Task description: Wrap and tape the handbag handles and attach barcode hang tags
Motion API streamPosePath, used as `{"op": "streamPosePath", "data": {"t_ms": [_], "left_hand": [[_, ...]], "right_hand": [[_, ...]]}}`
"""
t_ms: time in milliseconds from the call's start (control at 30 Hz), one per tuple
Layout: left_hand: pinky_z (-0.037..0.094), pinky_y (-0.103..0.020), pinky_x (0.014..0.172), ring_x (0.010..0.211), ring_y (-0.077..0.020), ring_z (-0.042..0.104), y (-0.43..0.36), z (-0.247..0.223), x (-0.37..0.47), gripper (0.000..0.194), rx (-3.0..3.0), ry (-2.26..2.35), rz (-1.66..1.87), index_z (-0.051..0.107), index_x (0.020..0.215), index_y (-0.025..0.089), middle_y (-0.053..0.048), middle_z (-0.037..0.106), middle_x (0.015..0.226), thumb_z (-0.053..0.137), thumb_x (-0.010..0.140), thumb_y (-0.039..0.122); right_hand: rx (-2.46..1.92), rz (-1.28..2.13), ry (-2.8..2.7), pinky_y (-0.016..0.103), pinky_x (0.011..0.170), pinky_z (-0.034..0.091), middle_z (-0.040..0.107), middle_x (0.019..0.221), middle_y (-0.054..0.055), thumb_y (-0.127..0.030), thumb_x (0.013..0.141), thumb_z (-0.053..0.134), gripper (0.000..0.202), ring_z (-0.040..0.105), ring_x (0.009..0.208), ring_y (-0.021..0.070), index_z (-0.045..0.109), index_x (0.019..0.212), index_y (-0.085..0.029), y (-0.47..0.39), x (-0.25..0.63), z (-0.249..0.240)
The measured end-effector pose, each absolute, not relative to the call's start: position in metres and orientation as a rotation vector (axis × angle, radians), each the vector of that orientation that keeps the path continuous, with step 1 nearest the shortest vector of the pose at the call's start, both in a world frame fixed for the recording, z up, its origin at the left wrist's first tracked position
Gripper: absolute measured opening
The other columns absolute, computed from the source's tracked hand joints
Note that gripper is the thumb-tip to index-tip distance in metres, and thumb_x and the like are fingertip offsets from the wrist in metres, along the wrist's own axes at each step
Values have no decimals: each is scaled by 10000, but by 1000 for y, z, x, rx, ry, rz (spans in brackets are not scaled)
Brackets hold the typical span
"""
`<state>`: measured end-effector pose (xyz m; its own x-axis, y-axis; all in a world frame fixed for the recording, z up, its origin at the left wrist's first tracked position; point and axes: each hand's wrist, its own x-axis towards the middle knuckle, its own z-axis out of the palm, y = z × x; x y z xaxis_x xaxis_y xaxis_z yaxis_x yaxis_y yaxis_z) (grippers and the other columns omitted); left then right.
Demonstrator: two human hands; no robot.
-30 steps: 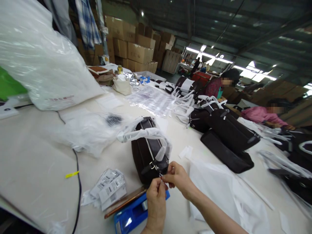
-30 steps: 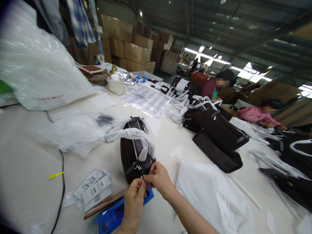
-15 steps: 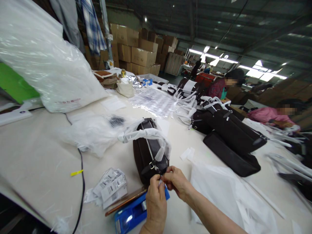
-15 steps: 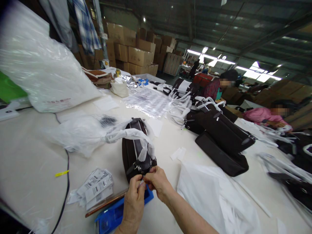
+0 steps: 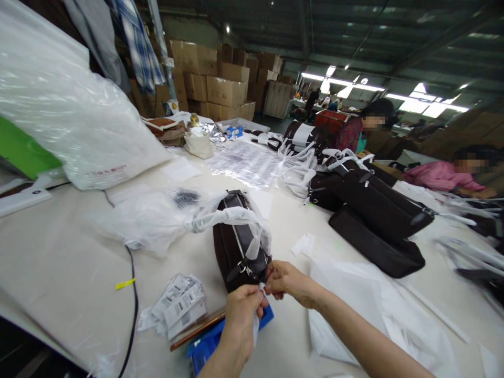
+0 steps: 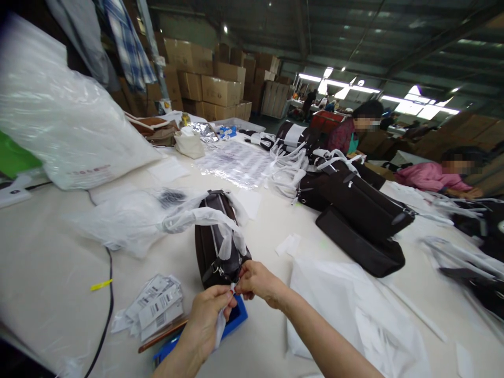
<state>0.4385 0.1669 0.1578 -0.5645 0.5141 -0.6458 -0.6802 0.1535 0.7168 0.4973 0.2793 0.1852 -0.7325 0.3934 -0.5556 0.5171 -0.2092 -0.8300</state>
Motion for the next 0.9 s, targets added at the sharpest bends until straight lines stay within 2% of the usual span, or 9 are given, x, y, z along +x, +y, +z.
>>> {"op": "streamPosePath", "data": {"t_ms": [300, 467, 733, 900], "left_hand": [[257, -144, 367, 300, -33, 387, 171, 162, 430, 289, -352, 1278, 1498, 549, 519, 93, 5, 496, 361, 434, 743, -48], [243, -156, 354, 285, -39, 362, 170, 159, 425, 273, -408, 1145, 1391, 530, 555, 99, 15, 485, 371, 427, 781, -15], [252, -138, 360, 284, -20, 359, 170, 159, 420, 244, -539, 1004, 1274, 509, 627, 96, 35, 472, 393, 400, 837, 39], [281, -127, 369, 295, -12, 382, 167, 163, 422, 202, -610, 950, 1266, 507, 691, 101, 40, 489, 431, 411, 869, 90]], "right_hand": [[1050, -1732, 2251, 212, 435, 311, 526, 488, -72, -13, 549, 518, 216, 469, 416, 89, 465, 672, -182, 282, 497, 185], [1064, -1728, 2413, 237, 527, 318, 522, 562, -55, -1, 612, 487, 220, 472, 518, 107, 444, 698, -199, 275, 504, 178], [1055, -2209, 2222, 241, 543, 395, 516, 630, -53, -134, 659, 475, 166, 495, 545, 106, 420, 799, -205, 261, 509, 144], [1097, -2870, 1559, 220, 507, 347, 548, 547, -67, -214, 594, 665, 288, 475, 474, 81, 468, 802, -182, 249, 509, 133]]}}
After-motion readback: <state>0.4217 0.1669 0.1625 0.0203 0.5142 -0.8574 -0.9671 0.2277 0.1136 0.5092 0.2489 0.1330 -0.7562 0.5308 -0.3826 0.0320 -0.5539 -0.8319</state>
